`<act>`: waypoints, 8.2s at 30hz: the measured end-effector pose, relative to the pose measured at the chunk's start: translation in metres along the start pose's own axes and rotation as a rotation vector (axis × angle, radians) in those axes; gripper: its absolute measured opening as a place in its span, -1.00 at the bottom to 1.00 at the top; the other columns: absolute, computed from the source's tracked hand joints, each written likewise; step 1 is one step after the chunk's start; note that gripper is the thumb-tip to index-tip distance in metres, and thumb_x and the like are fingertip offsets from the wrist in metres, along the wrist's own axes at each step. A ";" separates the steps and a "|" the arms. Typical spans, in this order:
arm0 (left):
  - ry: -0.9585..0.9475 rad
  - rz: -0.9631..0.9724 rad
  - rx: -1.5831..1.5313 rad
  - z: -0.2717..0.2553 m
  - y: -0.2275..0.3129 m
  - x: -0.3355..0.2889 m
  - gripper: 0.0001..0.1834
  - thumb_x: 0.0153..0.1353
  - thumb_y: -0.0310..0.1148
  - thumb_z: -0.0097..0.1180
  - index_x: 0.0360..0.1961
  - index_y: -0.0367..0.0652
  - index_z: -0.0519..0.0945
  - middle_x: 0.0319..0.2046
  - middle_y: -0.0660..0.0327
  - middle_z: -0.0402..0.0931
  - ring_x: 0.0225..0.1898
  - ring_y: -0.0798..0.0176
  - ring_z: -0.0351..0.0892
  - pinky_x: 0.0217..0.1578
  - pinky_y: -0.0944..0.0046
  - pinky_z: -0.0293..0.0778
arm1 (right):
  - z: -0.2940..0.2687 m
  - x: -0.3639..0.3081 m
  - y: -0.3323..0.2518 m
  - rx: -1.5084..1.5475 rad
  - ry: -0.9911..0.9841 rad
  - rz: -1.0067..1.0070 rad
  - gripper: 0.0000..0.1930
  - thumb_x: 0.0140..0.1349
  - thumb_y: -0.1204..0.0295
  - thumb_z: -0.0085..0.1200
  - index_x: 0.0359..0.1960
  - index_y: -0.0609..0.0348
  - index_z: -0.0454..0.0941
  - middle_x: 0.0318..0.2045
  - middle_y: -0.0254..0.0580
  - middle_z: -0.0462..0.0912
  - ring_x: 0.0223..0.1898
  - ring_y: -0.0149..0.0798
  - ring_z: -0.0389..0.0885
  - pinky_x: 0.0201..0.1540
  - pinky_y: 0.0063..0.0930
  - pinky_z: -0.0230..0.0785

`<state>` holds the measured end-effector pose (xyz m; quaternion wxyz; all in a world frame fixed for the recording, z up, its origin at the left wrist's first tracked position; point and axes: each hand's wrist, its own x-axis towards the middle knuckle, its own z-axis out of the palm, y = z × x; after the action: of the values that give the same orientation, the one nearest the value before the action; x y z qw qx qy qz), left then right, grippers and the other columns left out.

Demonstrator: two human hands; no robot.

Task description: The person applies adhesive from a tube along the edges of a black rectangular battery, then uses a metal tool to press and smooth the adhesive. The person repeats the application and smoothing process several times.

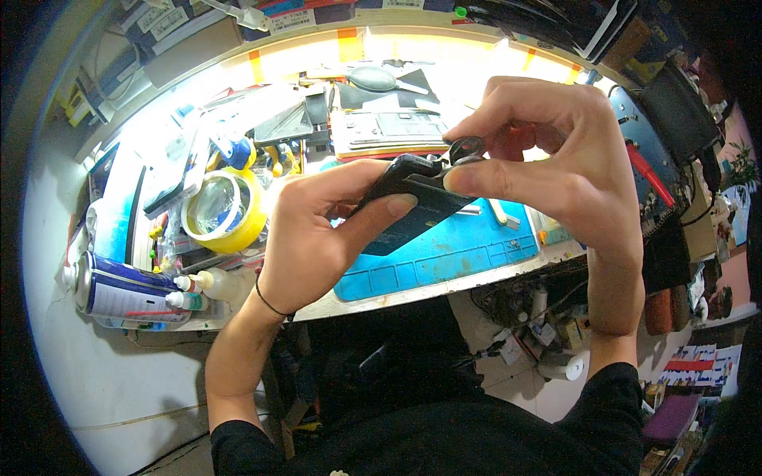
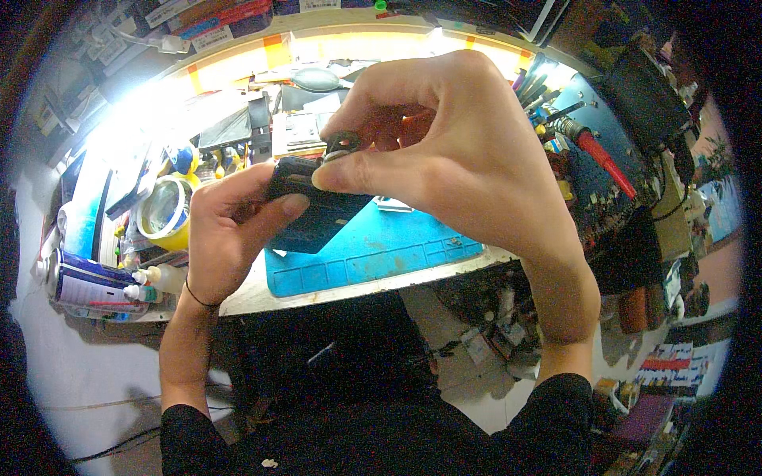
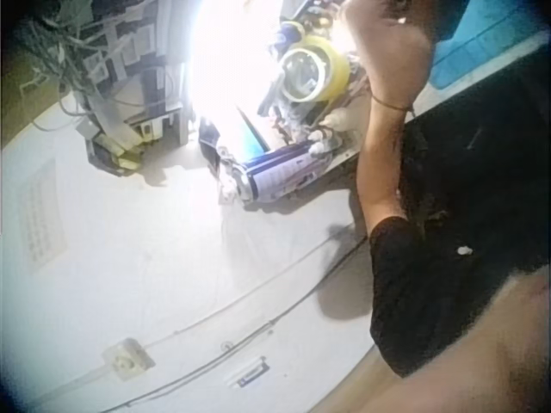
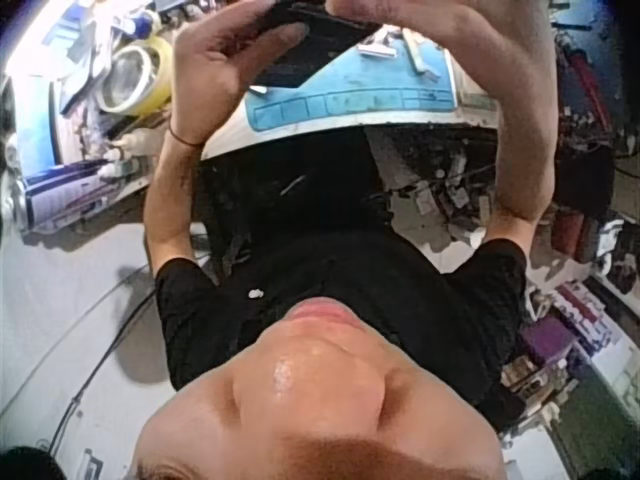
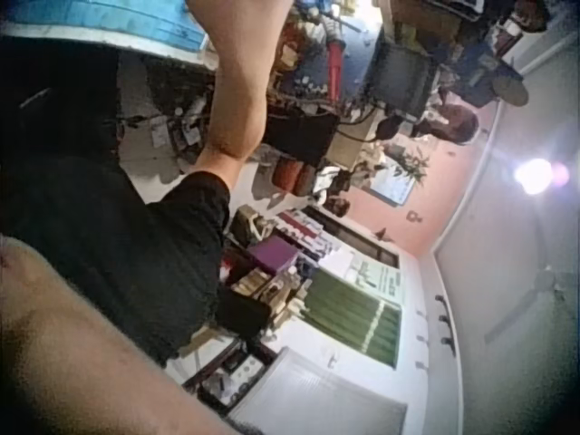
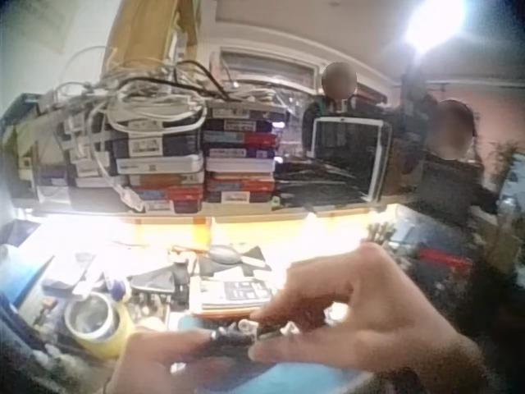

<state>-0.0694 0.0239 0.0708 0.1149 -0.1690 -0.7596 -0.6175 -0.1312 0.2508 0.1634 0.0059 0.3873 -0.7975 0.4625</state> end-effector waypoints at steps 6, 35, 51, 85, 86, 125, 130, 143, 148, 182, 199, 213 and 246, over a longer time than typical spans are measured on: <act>-0.005 0.000 0.017 0.000 0.002 0.000 -0.72 0.33 -0.48 0.37 0.05 -0.25 0.74 -0.28 0.27 0.70 -0.31 0.47 0.53 -0.27 0.39 0.46 | -0.002 -0.001 -0.002 -0.035 0.010 0.007 -0.69 0.01 0.37 0.50 -0.26 0.30 0.77 -0.44 -0.30 0.66 -0.48 -0.53 0.54 -0.43 -0.67 0.38; -0.086 -0.193 -0.330 -0.001 -0.006 0.007 -0.69 0.41 -0.50 0.25 0.13 -0.36 0.66 -0.14 0.19 0.76 -0.15 0.48 0.69 -0.12 0.44 0.58 | -0.003 0.018 0.028 0.049 -0.095 0.089 -0.58 0.25 0.12 0.42 -0.28 0.36 0.83 -0.59 -0.19 0.70 -0.61 -0.47 0.59 -0.57 -0.64 0.34; -0.068 -0.210 -0.339 0.001 -0.005 0.007 -0.69 0.38 -0.53 0.25 0.12 -0.36 0.67 -0.14 0.18 0.76 -0.16 0.47 0.69 -0.11 0.43 0.59 | -0.004 0.016 0.028 0.044 -0.079 0.085 -0.60 0.27 0.12 0.40 -0.29 0.33 0.84 -0.61 -0.19 0.69 -0.63 -0.45 0.58 -0.56 -0.64 0.35; -0.065 -0.192 -0.361 0.000 -0.006 0.007 -0.70 0.39 -0.52 0.24 0.11 -0.37 0.67 -0.15 0.20 0.76 -0.16 0.47 0.68 -0.11 0.44 0.57 | -0.003 0.015 0.032 0.044 -0.069 0.066 -0.64 0.28 0.17 0.38 -0.26 0.30 0.84 -0.54 -0.13 0.75 -0.57 -0.39 0.68 -0.46 -0.59 0.50; -0.064 -0.198 -0.358 0.000 -0.005 0.007 -0.70 0.39 -0.51 0.24 0.11 -0.37 0.67 -0.15 0.20 0.76 -0.16 0.47 0.68 -0.11 0.44 0.57 | -0.002 0.015 0.032 0.050 -0.072 0.066 -0.64 0.28 0.17 0.38 -0.26 0.30 0.84 -0.54 -0.13 0.75 -0.56 -0.40 0.68 -0.46 -0.59 0.50; 0.163 -0.411 -0.634 -0.019 -0.042 0.021 -0.63 0.51 -0.32 0.18 0.23 -0.25 0.61 0.05 0.18 0.71 0.03 0.33 0.68 0.08 0.31 0.57 | 0.013 -0.033 0.106 -0.389 -0.169 0.238 -0.63 0.30 0.38 0.33 0.03 0.40 0.63 -0.40 0.02 0.73 -0.34 -0.20 0.71 -0.21 -0.30 0.54; 0.134 -0.407 -0.656 -0.013 -0.034 0.022 -0.66 0.48 -0.30 0.23 0.17 -0.25 0.62 0.00 0.18 0.73 -0.03 0.40 0.70 0.03 0.41 0.58 | 0.014 -0.032 0.116 -0.401 -0.153 0.196 -0.59 0.31 0.34 0.35 0.05 0.42 0.65 -0.33 0.07 0.78 -0.34 -0.28 0.73 -0.23 -0.43 0.56; 0.028 -0.483 -0.758 -0.001 -0.036 0.019 -0.62 0.51 -0.35 0.14 0.28 -0.25 0.57 0.05 0.15 0.72 0.02 0.31 0.73 0.05 0.31 0.65 | 0.016 -0.034 0.096 0.293 0.016 0.367 -0.65 0.38 0.42 0.32 0.03 0.50 0.67 -0.17 0.02 0.81 -0.14 -0.28 0.80 -0.05 -0.43 0.66; 0.011 -0.504 -0.764 -0.002 -0.040 0.022 -0.59 0.56 -0.34 0.04 0.32 -0.28 0.52 0.09 0.07 0.71 0.05 0.23 0.75 0.09 0.21 0.68 | 0.016 -0.039 0.093 0.139 0.007 0.309 -0.71 0.34 0.48 0.32 0.02 0.43 0.70 -0.19 -0.05 0.83 -0.14 -0.35 0.79 0.01 -0.47 0.62; 0.001 -0.494 -0.748 -0.010 -0.039 0.019 -0.62 0.53 -0.37 0.05 0.26 -0.32 0.55 0.06 0.03 0.71 0.02 0.20 0.75 0.06 0.19 0.67 | -0.021 -0.058 0.086 -1.006 -0.312 -0.010 -0.71 0.18 0.53 0.17 -0.06 0.35 0.69 -0.37 0.17 0.73 -0.31 0.12 0.76 -0.24 -0.10 0.56; -0.176 -0.570 -0.737 0.002 -0.030 0.019 -0.56 0.43 -0.38 0.26 0.26 -0.35 0.59 0.04 0.08 0.72 -0.01 0.29 0.76 0.03 0.31 0.68 | -0.014 -0.037 0.089 0.048 -0.238 0.375 -0.61 0.40 0.37 0.21 0.14 0.41 0.60 -0.41 -0.15 0.72 -0.43 -0.44 0.70 -0.40 -0.54 0.56; -0.268 -0.544 -0.673 0.006 -0.026 0.015 -0.62 0.41 -0.43 0.25 0.20 -0.34 0.62 -0.03 0.10 0.75 -0.06 0.28 0.76 0.04 0.28 0.67 | 0.013 -0.031 0.076 0.180 -0.182 0.369 -0.66 0.32 0.55 0.16 0.12 0.33 0.52 -0.45 -0.10 0.72 -0.50 -0.35 0.65 -0.45 -0.44 0.50; -0.082 -0.463 -0.519 0.013 -0.027 0.019 -0.61 0.46 -0.37 0.24 0.21 -0.35 0.59 -0.03 0.09 0.73 -0.08 0.32 0.74 -0.02 0.34 0.64 | -0.007 -0.039 0.109 0.760 -0.007 0.293 -0.52 0.39 0.37 0.17 0.27 0.40 0.52 -0.13 0.01 0.70 -0.06 -0.10 0.74 0.09 -0.18 0.64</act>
<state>-0.0969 0.0340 0.0515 -0.1056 -0.0403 -0.5993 -0.7925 -0.1742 0.3100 0.0732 -0.2064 0.2460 -0.6165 0.7189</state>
